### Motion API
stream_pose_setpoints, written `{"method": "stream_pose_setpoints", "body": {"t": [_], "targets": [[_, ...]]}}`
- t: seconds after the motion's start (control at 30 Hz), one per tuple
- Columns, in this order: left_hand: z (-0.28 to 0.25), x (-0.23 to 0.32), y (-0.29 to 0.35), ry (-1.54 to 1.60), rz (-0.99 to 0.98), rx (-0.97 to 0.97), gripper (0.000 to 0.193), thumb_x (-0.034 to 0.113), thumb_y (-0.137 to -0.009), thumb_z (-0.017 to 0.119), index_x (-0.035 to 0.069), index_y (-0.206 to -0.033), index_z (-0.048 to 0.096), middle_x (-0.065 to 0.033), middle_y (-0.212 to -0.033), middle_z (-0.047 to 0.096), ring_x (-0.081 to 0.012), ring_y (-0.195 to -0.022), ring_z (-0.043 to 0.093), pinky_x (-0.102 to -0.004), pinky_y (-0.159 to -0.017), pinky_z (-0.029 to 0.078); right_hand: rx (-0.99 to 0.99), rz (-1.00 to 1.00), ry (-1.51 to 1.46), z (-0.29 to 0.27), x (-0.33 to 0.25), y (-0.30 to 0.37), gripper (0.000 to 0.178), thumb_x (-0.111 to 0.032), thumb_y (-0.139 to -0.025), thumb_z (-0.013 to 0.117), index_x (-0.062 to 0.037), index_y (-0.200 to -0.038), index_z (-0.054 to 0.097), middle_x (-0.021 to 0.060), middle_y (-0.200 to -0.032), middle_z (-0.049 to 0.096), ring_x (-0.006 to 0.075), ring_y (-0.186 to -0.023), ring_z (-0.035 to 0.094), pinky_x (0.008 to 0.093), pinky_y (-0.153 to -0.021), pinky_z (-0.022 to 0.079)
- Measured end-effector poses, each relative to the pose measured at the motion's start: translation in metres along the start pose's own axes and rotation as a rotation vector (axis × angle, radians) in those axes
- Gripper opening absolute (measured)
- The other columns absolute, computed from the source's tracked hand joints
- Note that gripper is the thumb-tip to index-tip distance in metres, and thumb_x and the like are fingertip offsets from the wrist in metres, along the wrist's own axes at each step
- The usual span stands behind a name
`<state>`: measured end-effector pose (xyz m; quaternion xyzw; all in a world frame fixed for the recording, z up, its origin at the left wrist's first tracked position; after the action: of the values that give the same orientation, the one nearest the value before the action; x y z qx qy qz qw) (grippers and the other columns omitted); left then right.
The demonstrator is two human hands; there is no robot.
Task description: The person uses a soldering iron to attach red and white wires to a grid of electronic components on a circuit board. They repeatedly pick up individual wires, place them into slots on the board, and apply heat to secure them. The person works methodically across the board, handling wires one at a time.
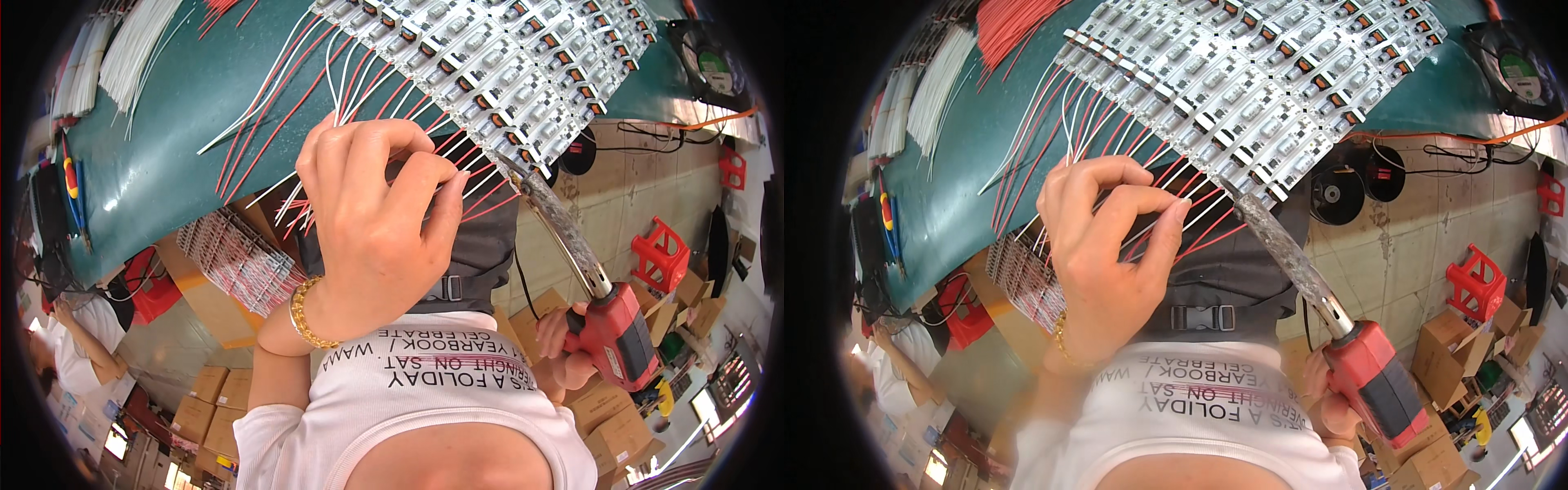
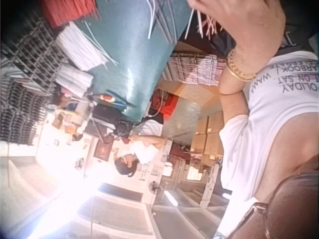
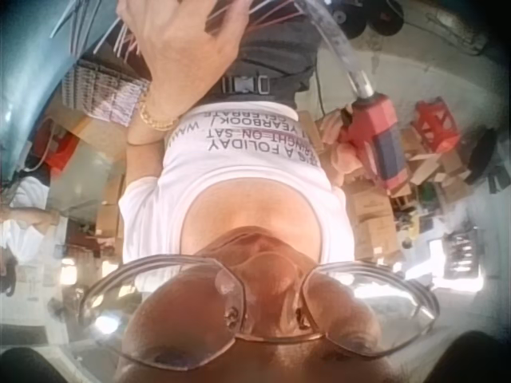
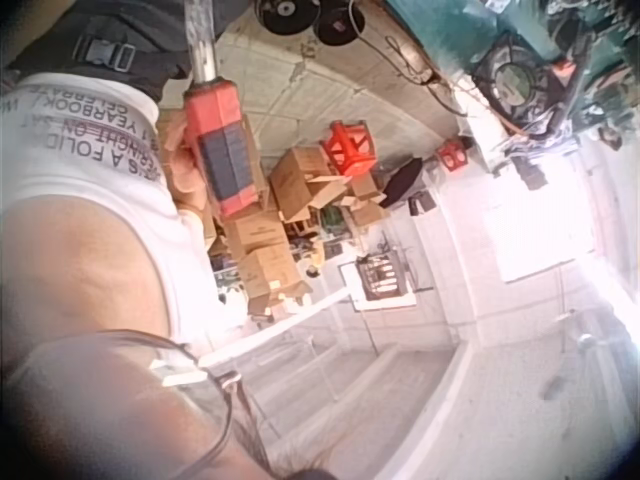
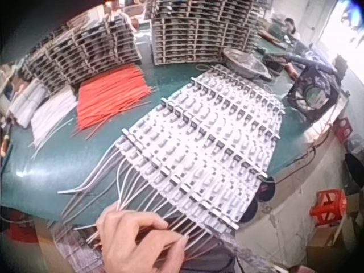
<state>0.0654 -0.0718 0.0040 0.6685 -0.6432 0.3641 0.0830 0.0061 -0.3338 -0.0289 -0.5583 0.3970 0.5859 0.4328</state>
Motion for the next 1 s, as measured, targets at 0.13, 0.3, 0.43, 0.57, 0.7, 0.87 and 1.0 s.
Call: {"method": "stream_pose_setpoints", "body": {"t": [0.13, 0.3, 0.43, 0.57, 0.7, 0.87, 1.0], "targets": [[-0.002, -0.001, 0.001, -0.019, -0.002, 0.010, 0.014, 0.007, -0.067, 0.073, 0.009, -0.075, 0.062, -0.0037, -0.088, 0.054, -0.0245, -0.086, 0.051, -0.0454, -0.093, 0.032, -0.011, 0.016, -0.062, 0.006, -0.003, -0.008, 0.075, -0.059, -0.080, 0.055, 0.0005, -0.122, 0.039, -0.0030, -0.050, 0.042, 0.0114, -0.041, 0.043, 0.0265, -0.046, 0.037], [-0.001, 0.000, 0.001, -0.021, 0.004, 0.010, 0.013, 0.006, -0.067, 0.073, 0.009, -0.075, 0.062, -0.0040, -0.088, 0.055, -0.0244, -0.086, 0.051, -0.0448, -0.093, 0.032, 0.026, 0.050, -0.047, 0.006, -0.004, -0.007, 0.073, -0.059, -0.080, 0.056, 0.0002, -0.120, 0.040, -0.0029, -0.050, 0.043, 0.0115, -0.041, 0.043, 0.0266, -0.046, 0.037], [0.000, -0.001, 0.000, -0.002, -0.020, 0.000, 0.014, 0.008, -0.067, 0.074, 0.009, -0.076, 0.063, -0.0044, -0.088, 0.055, -0.0249, -0.086, 0.051, -0.0444, -0.093, 0.032, 0.033, 0.064, -0.049, 0.007, -0.005, -0.007, 0.072, -0.058, -0.079, 0.057, -0.0001, -0.118, 0.041, -0.0027, -0.050, 0.043, 0.0115, -0.041, 0.043, 0.0266, -0.046, 0.037], [-0.001, 0.004, 0.000, 0.038, -0.043, -0.062, 0.018, 0.012, -0.065, 0.076, 0.009, -0.078, 0.063, -0.0055, -0.091, 0.054, -0.0260, -0.090, 0.049, -0.0471, -0.095, 0.030, 0.037, 0.073, -0.050, 0.006, -0.004, -0.007, 0.070, -0.058, -0.079, 0.058, -0.0004, -0.116, 0.042, -0.0026, -0.050, 0.043, 0.0116, -0.041, 0.043, 0.0267, -0.046, 0.037], [0.005, 0.007, 0.004, -0.015, -0.012, -0.093, 0.018, 0.014, -0.064, 0.077, 0.010, -0.077, 0.064, -0.0065, -0.096, 0.054, -0.0271, -0.096, 0.046, -0.0507, -0.095, 0.028, 0.038, 0.094, -0.043, 0.004, -0.004, -0.008, 0.069, -0.058, -0.079, 0.058, -0.0006, -0.115, 0.043, -0.0025, -0.050, 0.043, 0.0116, -0.041, 0.044, 0.0267, -0.046, 0.037], [0.005, 0.008, 0.003, 0.005, -0.003, -0.052, 0.014, 0.012, -0.066, 0.075, 0.010, -0.074, 0.064, -0.0063, -0.095, 0.054, -0.0274, -0.094, 0.047, -0.0510, -0.095, 0.028, 0.046, 0.141, -0.028, 0.004, -0.002, -0.007, 0.068, -0.057, -0.078, 0.059, -0.0010, -0.113, 0.043, -0.0023, -0.050, 0.044, 0.0117, -0.041, 0.044, 0.0268, -0.045, 0.038], [0.006, 0.008, 0.002, 0.000, -0.004, -0.033, 0.013, 0.009, -0.066, 0.074, 0.010, -0.073, 0.064, -0.0064, -0.095, 0.054, -0.0275, -0.093, 0.047, -0.0508, -0.095, 0.028, 0.065, 0.171, 0.003, 0.005, 0.000, -0.007, 0.065, -0.056, -0.078, 0.061, -0.0014, -0.110, 0.044, -0.0021, -0.050, 0.044, 0.0118, -0.041, 0.044, 0.0269, -0.045, 0.038]]}}
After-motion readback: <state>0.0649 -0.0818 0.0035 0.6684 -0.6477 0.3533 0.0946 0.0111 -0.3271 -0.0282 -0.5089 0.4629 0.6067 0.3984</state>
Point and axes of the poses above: each hand's wrist, its own y-axis away from the middle knuckle, its own z-axis out of the palm, x = y × z, the point moved 8 cm from there along -y, towards the middle knuckle
